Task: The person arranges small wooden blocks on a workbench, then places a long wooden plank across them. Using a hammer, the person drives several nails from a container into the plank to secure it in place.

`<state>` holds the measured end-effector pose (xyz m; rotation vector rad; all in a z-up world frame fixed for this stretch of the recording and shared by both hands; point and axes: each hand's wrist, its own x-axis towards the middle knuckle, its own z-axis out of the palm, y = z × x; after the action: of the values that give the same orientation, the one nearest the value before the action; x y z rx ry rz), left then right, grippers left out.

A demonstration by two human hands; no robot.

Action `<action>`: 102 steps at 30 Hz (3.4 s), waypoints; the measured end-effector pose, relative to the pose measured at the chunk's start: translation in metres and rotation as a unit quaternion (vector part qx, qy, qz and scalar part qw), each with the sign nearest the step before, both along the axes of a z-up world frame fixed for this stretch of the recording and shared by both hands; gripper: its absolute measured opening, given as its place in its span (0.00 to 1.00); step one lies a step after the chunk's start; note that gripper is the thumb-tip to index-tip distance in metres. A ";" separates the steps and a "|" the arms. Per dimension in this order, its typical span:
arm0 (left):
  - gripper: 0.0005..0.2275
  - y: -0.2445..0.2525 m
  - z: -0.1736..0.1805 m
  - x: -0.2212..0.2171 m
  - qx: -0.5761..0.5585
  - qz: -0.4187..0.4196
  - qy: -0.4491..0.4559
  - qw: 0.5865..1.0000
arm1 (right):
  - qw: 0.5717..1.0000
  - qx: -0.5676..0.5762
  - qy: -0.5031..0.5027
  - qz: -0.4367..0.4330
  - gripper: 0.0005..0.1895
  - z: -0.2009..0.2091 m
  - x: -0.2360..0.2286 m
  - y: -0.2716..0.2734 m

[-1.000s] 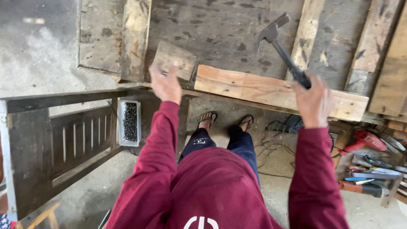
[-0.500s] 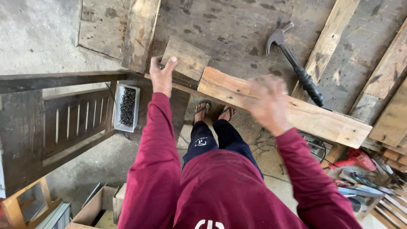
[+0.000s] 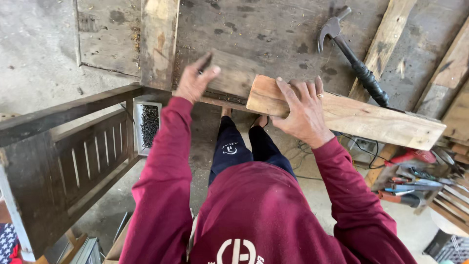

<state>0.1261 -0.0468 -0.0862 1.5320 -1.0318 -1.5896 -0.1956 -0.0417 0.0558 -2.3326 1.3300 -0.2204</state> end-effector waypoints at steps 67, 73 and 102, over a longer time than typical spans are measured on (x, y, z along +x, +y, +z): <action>0.54 0.021 0.091 -0.101 -0.120 -0.438 -0.521 0.723 | 0.958 0.171 -0.193 -0.127 0.49 -0.260 -0.078 0.077; 0.58 0.041 0.084 -0.091 -0.028 -0.356 -0.471 0.806 | 0.999 -0.015 -0.021 -0.038 0.34 -0.249 -0.073 0.074; 0.20 0.071 0.102 -0.130 0.234 0.175 0.321 0.901 | 0.958 -0.015 -0.196 -0.210 0.11 0.012 -0.071 0.109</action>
<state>-0.0043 0.0246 0.0155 1.2234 -0.0009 -1.9507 -0.2669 0.0670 0.0680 -1.8657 1.5935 -0.7935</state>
